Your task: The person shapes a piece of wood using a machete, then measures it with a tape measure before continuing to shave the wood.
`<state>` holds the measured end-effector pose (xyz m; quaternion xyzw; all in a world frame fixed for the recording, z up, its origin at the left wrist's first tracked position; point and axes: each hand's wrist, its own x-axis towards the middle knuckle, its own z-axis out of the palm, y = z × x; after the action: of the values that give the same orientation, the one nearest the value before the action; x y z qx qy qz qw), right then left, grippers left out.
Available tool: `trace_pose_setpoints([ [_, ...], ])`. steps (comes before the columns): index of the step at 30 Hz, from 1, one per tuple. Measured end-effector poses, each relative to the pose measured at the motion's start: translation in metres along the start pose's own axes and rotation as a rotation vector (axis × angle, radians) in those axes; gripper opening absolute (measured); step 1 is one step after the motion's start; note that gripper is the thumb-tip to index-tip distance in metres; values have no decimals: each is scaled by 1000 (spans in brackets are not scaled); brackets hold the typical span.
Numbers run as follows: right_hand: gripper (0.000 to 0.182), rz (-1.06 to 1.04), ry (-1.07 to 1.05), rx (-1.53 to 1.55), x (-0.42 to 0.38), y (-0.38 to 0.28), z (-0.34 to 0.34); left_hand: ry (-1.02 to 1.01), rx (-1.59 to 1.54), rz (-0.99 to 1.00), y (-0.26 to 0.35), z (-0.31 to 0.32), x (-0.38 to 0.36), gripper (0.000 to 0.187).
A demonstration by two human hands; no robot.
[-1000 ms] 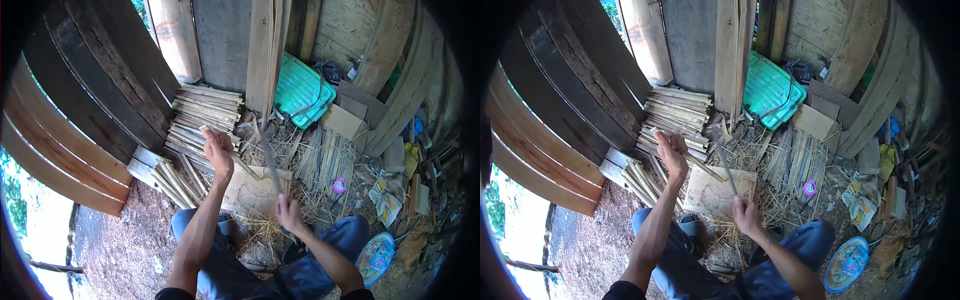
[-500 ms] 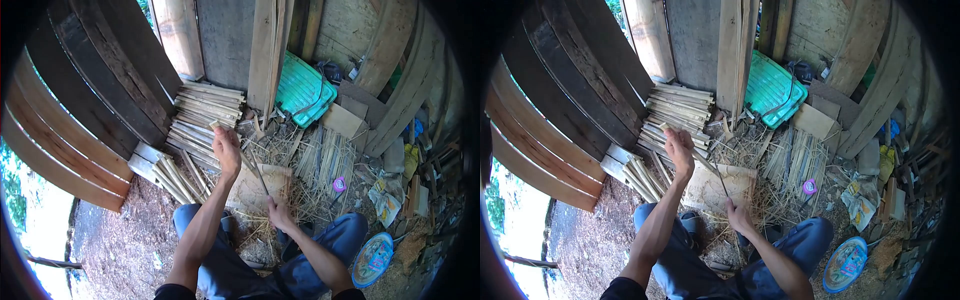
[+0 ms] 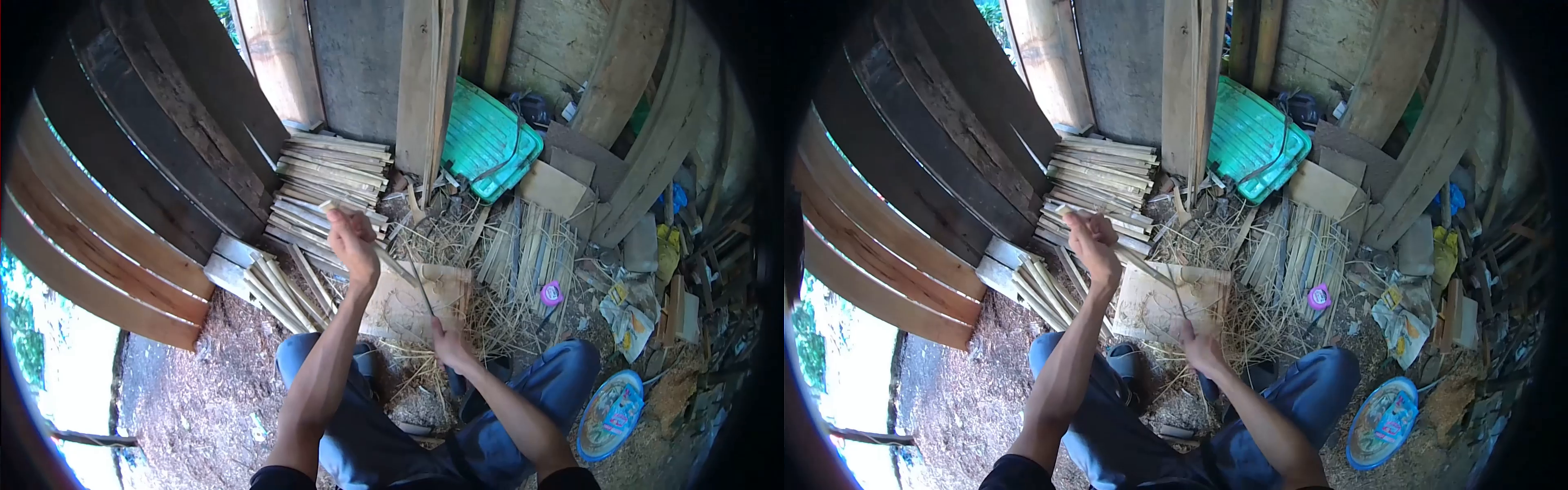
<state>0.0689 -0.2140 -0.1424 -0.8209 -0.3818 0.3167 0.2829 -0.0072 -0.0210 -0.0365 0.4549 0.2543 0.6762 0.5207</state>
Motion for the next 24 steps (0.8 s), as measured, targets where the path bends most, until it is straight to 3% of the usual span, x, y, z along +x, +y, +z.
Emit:
trace_pose_setpoints([
  [2,75,310,-300,127,25,56,20,-29,-129,-27,-1,-3,2,53],
  [4,70,363,-314,217,23,51,15,-47,-172,-34,1,-9,4,52],
  [6,59,599,-436,715,19,38,4,8,-186,-122,4,-14,9,52],
  [7,56,632,-454,749,18,32,2,-24,-218,-119,3,-17,13,53],
  [11,56,534,-371,671,6,-4,-12,10,-16,-13,3,-9,7,55],
  [13,55,254,-244,601,3,-23,-24,26,16,-11,-1,-7,8,53],
  [14,55,259,-254,597,4,-26,-26,41,48,-6,-4,-7,9,53],
  [16,55,-66,-39,542,5,-30,-28,-13,-22,-3,-8,-7,11,46],
  [17,56,-106,-33,547,2,-31,-29,-25,-2,18,-9,-7,10,46],
  [18,56,-105,-34,547,2,-29,-27,-40,17,40,-11,-6,10,46],
  [20,56,441,-391,663,3,-22,-21,-36,20,40,-10,-3,8,46],
  [24,56,214,-207,368,9,-6,-8,15,32,52,-6,6,6,50],
])
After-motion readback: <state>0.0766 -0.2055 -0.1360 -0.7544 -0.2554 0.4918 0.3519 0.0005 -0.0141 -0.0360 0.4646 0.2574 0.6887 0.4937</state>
